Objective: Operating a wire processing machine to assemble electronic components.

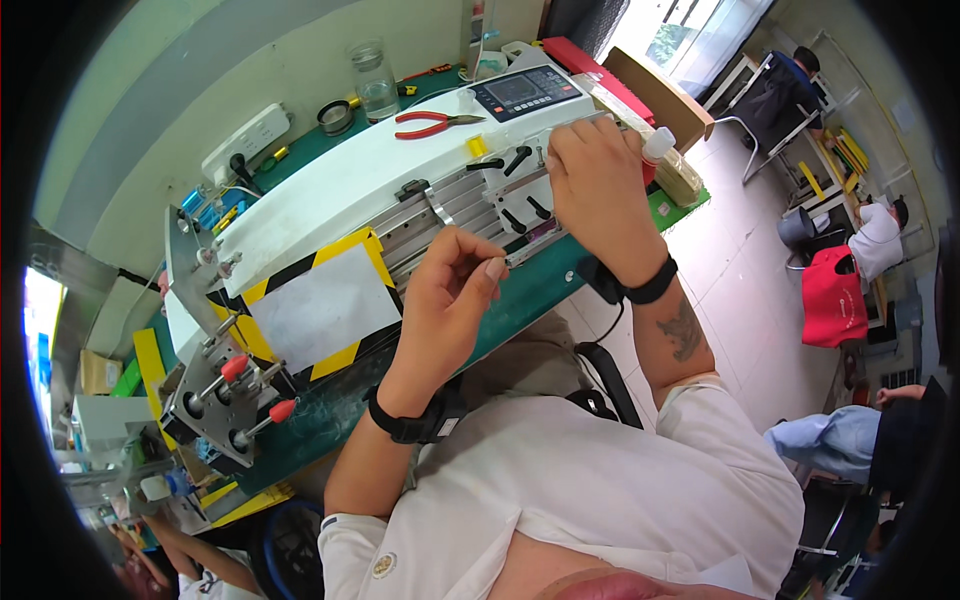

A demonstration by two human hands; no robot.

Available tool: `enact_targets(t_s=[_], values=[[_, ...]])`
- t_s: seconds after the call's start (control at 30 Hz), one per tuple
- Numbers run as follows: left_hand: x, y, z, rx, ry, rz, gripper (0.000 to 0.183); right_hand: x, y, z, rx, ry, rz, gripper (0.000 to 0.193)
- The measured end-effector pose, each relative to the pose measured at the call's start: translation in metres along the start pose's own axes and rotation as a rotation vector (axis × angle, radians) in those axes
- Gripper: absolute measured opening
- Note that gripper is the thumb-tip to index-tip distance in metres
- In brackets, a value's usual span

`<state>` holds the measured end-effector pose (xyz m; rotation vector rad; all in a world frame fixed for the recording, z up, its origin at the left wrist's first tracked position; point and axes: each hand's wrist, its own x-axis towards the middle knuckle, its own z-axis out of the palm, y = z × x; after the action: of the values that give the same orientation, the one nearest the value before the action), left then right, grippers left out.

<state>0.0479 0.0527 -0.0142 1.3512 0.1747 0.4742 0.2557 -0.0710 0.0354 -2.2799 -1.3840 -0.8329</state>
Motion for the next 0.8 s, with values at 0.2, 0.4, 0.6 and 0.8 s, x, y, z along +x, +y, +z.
enact_targets(t_s=[0.2, 0.4, 0.6, 0.8], values=[[0.035, -0.001, -0.007, 0.197, 0.038, -0.139, 0.028, -0.041, -0.018, -0.023, 0.178, -0.01, 0.085, 0.006], [0.065, -0.001, 0.003, 0.087, 0.085, -0.154, 0.04, -0.063, -0.024, -0.036, 0.314, -0.03, 0.125, 0.005], [0.064, 0.006, -0.008, 0.027, 0.049, -0.193, 0.046, -0.066, -0.03, -0.045, 0.431, -0.03, 0.13, 0.004], [0.072, 0.005, -0.003, -0.015, 0.032, -0.193, 0.047, -0.064, -0.042, -0.039, 0.501, -0.005, 0.079, 0.005]])
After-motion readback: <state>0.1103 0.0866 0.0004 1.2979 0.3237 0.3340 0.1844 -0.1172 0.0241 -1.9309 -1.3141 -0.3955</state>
